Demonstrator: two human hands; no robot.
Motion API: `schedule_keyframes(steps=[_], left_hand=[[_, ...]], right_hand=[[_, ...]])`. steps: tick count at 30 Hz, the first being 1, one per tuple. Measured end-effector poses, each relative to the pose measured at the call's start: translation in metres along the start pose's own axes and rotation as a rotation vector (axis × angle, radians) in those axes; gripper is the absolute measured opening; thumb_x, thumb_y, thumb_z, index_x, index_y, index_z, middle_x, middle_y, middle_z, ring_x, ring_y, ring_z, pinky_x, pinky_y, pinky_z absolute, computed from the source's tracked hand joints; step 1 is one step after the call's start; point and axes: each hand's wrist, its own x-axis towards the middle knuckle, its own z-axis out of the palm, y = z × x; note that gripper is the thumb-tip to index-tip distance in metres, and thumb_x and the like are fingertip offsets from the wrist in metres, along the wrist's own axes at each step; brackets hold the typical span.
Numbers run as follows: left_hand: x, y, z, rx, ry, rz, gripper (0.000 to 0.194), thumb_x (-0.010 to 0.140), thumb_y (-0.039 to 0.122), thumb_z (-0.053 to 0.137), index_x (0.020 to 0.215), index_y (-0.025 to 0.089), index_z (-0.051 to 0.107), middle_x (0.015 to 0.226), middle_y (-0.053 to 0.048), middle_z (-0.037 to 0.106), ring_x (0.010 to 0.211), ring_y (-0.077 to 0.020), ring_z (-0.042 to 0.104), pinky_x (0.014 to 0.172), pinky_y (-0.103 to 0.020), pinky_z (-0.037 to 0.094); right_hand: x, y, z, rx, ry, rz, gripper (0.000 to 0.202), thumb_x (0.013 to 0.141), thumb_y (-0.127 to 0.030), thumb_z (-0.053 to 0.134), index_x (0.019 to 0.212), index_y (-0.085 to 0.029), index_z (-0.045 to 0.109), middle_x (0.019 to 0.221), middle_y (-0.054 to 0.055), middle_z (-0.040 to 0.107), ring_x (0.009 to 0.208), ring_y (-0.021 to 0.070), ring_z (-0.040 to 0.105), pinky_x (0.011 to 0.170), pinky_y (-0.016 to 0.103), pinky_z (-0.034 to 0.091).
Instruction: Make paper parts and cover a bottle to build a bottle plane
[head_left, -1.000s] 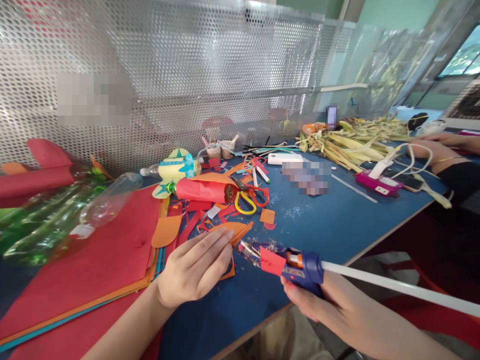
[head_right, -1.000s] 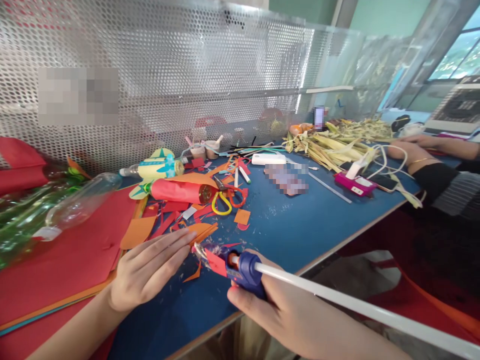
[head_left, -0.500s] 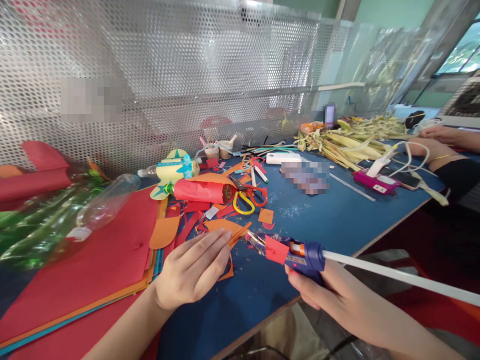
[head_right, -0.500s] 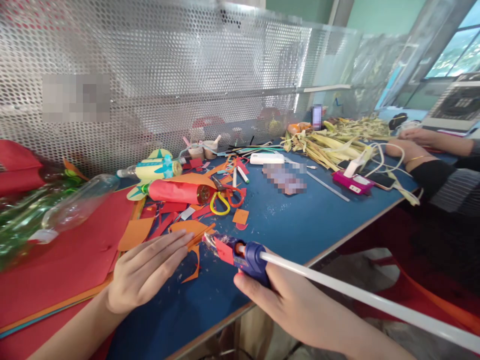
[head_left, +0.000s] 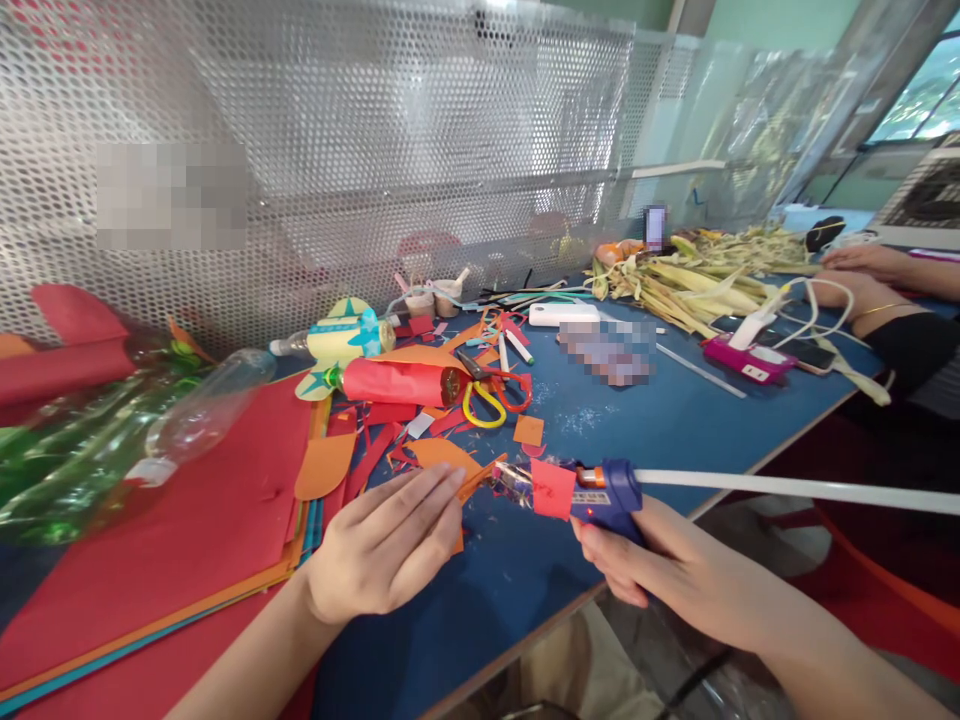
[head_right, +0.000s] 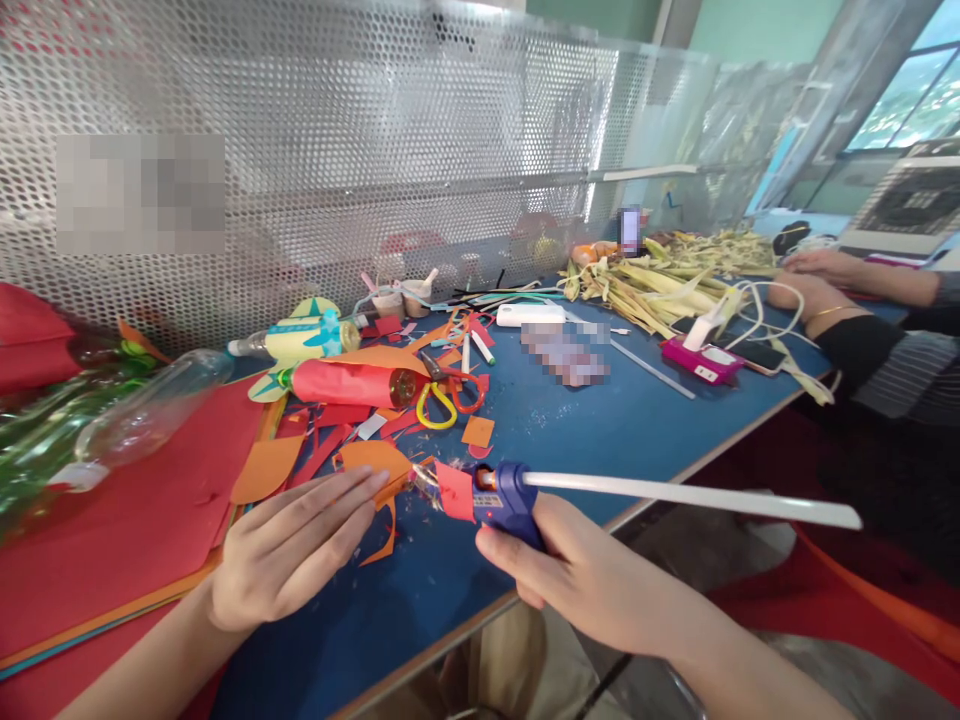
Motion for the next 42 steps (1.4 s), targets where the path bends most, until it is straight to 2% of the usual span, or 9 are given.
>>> schedule_keyframes(steps=[7, 12, 23, 29, 35, 39, 42], left_hand=[[0.002, 0.002, 0.01, -0.141, -0.139, -0.061, 0.024, 0.093, 0.006, 0.041, 0.086, 0.013, 0.063, 0.088, -0.008, 0.077, 0.083, -0.0187, 0.073, 0.065, -0.026, 0.06], [0.001, 0.006, 0.017, -0.225, -0.175, -0.109, 0.029, 0.096, 0.009, 0.036, 0.087, 0.012, 0.063, 0.085, -0.008, 0.077, 0.079, -0.0175, 0.073, 0.062, -0.025, 0.06], [0.0, 0.009, 0.02, -0.348, -0.193, -0.146, 0.025, 0.093, 0.006, 0.038, 0.088, 0.009, 0.062, 0.078, -0.01, 0.075, 0.074, -0.0187, 0.072, 0.061, -0.027, 0.06], [0.002, 0.011, 0.019, -0.359, -0.203, -0.159, 0.028, 0.094, 0.007, 0.035, 0.085, 0.01, 0.062, 0.078, -0.01, 0.074, 0.072, -0.0182, 0.072, 0.06, -0.027, 0.06], [0.003, 0.011, 0.018, -0.313, -0.207, -0.14, 0.027, 0.094, 0.008, 0.037, 0.084, 0.012, 0.062, 0.079, -0.008, 0.075, 0.074, -0.0186, 0.072, 0.06, -0.027, 0.06], [0.002, 0.011, 0.019, -0.301, -0.193, -0.131, 0.028, 0.093, 0.007, 0.036, 0.084, 0.011, 0.062, 0.079, -0.008, 0.075, 0.073, -0.0189, 0.072, 0.06, -0.028, 0.06], [0.001, 0.012, 0.019, -0.333, -0.215, -0.158, 0.028, 0.093, 0.007, 0.037, 0.083, 0.011, 0.062, 0.078, -0.008, 0.074, 0.073, -0.0184, 0.071, 0.061, -0.028, 0.061]], right_hand=[[0.007, -0.007, -0.015, -0.157, 0.023, 0.075, 0.043, 0.09, -0.06, 0.041, 0.081, -0.018, 0.046, 0.065, -0.003, 0.048, 0.06, 0.0121, 0.048, 0.063, 0.029, 0.042], [0.01, -0.01, -0.016, -0.167, -0.009, 0.083, 0.041, 0.091, -0.058, 0.041, 0.078, -0.019, 0.044, 0.065, -0.003, 0.047, 0.059, 0.0118, 0.047, 0.061, 0.028, 0.041], [0.015, -0.016, -0.011, -0.244, -0.074, 0.059, 0.036, 0.092, -0.052, 0.041, 0.079, -0.019, 0.045, 0.059, -0.004, 0.048, 0.054, 0.0109, 0.047, 0.054, 0.024, 0.038], [0.016, -0.028, -0.01, -0.328, -0.07, 0.063, 0.032, 0.091, -0.049, 0.043, 0.079, -0.02, 0.047, 0.056, -0.005, 0.048, 0.052, 0.0121, 0.049, 0.054, 0.025, 0.037], [0.019, -0.038, -0.017, -0.474, -0.017, 0.019, 0.037, 0.092, -0.054, 0.042, 0.094, -0.02, 0.057, 0.055, -0.004, 0.052, 0.052, 0.0156, 0.053, 0.056, 0.027, 0.039], [0.019, -0.039, -0.022, -0.529, -0.009, 0.03, 0.045, 0.091, -0.059, 0.04, 0.102, -0.019, 0.058, 0.055, -0.003, 0.054, 0.051, 0.0171, 0.054, 0.056, 0.028, 0.04], [0.018, -0.042, -0.022, -0.529, -0.026, 0.022, 0.043, 0.091, -0.058, 0.04, 0.102, -0.02, 0.058, 0.055, -0.003, 0.053, 0.05, 0.0165, 0.054, 0.053, 0.027, 0.039]])
